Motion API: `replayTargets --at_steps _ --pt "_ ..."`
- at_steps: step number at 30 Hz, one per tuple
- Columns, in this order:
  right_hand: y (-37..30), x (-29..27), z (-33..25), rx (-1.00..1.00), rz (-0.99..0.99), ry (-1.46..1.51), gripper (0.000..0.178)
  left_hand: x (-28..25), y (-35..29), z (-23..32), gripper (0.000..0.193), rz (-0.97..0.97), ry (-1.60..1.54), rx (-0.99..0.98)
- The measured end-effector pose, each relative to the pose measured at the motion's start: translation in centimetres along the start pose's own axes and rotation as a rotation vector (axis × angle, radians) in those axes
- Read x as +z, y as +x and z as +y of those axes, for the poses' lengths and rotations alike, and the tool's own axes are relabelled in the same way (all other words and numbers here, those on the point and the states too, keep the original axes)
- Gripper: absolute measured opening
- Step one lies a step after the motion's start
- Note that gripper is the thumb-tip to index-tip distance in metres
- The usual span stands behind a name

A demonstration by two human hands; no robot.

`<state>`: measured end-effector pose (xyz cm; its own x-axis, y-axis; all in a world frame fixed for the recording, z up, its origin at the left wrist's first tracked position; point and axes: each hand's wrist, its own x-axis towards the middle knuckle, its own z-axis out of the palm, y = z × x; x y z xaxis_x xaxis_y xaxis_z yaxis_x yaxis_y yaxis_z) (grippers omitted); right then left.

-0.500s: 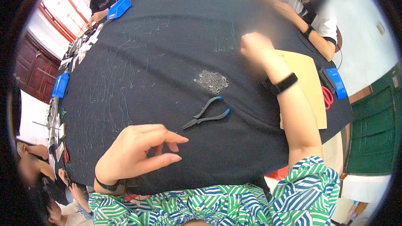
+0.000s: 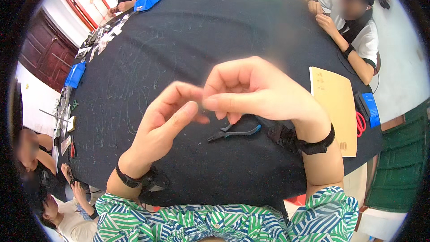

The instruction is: Assembling fishing tackle by threading components onto a line and crimping them.

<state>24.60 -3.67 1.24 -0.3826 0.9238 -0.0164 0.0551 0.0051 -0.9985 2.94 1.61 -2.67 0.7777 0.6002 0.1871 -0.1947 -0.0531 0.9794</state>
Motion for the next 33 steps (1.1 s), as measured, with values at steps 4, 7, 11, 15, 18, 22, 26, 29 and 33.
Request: replayTargets --at_steps 4,7,11,15,18,22,26,29,33 --pt "0.6 0.7 0.9 0.017 0.039 0.038 0.011 -0.3 -0.4 0.4 0.019 0.015 -0.199 -0.24" --pt "0.8 0.8 1.3 0.028 0.032 0.041 0.01 -0.5 -0.5 -0.4 0.011 0.025 -0.132 -0.205" --pt "0.7 1.3 1.3 0.003 0.066 -0.052 0.009 -1.3 -0.6 -0.4 0.011 0.001 -0.119 -0.238" --pt "0.4 2.0 0.8 -0.097 0.187 -0.365 0.014 -1.4 -0.6 -0.6 0.011 0.048 0.012 -0.14" --pt "0.2 2.5 0.6 -0.184 0.196 -0.522 0.012 -1.5 -0.7 -0.5 0.01 0.068 0.074 -0.109" --pt "-0.1 2.7 0.6 -0.259 0.222 -0.605 0.008 -1.4 -0.9 0.0 0.01 0.055 0.136 -0.092" --pt "-0.2 2.6 0.5 -0.278 0.168 -0.67 0.007 -1.5 -1.2 0.8 0.01 0.028 0.255 -0.076" --pt "-0.7 2.0 -0.3 -0.29 0.157 -0.659 0.005 -1.5 -1.5 2.7 0.01 0.123 0.606 0.054" --pt "-1.9 1.1 -1.7 -0.263 0.254 -0.601 0.004 -2.1 -2.5 5.2 0.008 0.256 0.887 0.173"
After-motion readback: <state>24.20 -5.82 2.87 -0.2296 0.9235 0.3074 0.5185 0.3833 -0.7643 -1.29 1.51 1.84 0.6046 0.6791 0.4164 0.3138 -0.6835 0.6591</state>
